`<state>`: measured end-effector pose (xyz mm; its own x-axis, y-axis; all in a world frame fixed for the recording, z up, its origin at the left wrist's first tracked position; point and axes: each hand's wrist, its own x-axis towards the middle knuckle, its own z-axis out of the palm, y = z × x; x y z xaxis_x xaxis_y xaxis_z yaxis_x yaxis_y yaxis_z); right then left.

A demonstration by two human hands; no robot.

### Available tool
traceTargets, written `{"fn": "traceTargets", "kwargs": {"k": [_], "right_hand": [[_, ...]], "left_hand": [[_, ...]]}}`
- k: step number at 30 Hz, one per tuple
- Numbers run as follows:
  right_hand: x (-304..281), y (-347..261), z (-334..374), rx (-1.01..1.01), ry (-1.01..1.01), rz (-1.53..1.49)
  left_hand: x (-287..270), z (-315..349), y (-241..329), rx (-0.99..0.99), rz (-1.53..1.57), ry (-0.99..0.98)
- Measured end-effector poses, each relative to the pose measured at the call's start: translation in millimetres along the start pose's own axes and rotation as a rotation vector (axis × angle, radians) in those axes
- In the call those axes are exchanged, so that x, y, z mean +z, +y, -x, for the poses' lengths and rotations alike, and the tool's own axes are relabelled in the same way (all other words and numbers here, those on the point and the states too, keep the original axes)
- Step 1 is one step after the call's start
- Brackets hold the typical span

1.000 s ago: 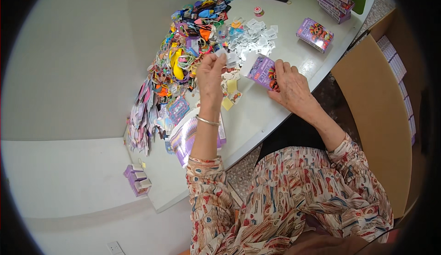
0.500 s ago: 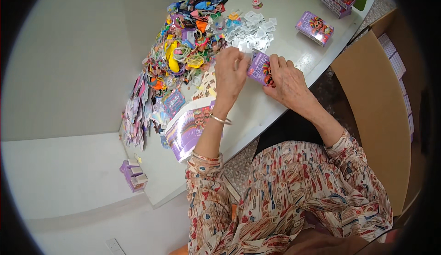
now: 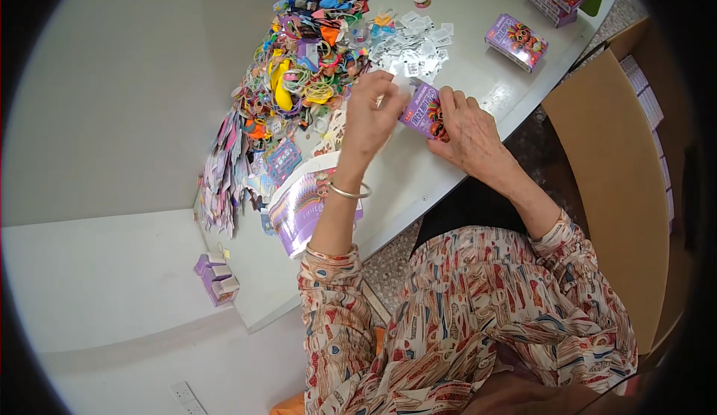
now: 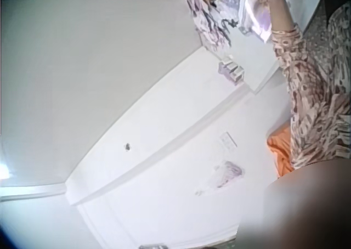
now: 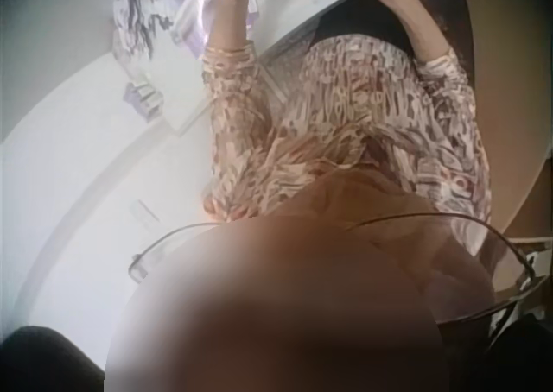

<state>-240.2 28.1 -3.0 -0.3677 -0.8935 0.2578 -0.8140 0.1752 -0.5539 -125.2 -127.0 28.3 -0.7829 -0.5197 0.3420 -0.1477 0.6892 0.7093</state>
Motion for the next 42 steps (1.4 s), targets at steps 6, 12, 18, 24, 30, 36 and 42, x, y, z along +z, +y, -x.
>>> {"fn": "traceTargets", "kwargs": {"k": [6, 12, 18, 24, 30, 36, 42], "right_hand": [[1, 1, 3, -0.030, -0.028, 0.002], [-9, 22, -3, 0.045, 0.068, 0.051], [-6, 20, -4, 0.032, 0.062, 0.027], [-4, 19, -2, 0.039, 0.047, 0.031], [-5, 15, 0, 0.043, 0.036, 0.035], [-10, 9, 2, 0.014, 0.017, 0.044], [1, -11, 10, -0.058, -0.032, 0.019]], "left_hand": [[-15, -9, 10, -0.115, -0.273, -0.423], [-53, 2, -6, -0.361, 0.098, -0.180], [-31, 55, -44, -0.170, -0.619, -0.167], [-10, 69, -42, -0.270, -0.592, -0.037], [-16, 67, -44, -0.364, -0.504, -0.092], [-39, 58, -50, -0.204, -0.143, 0.114], [-29, 35, 6, -0.055, -0.186, 0.223]]}}
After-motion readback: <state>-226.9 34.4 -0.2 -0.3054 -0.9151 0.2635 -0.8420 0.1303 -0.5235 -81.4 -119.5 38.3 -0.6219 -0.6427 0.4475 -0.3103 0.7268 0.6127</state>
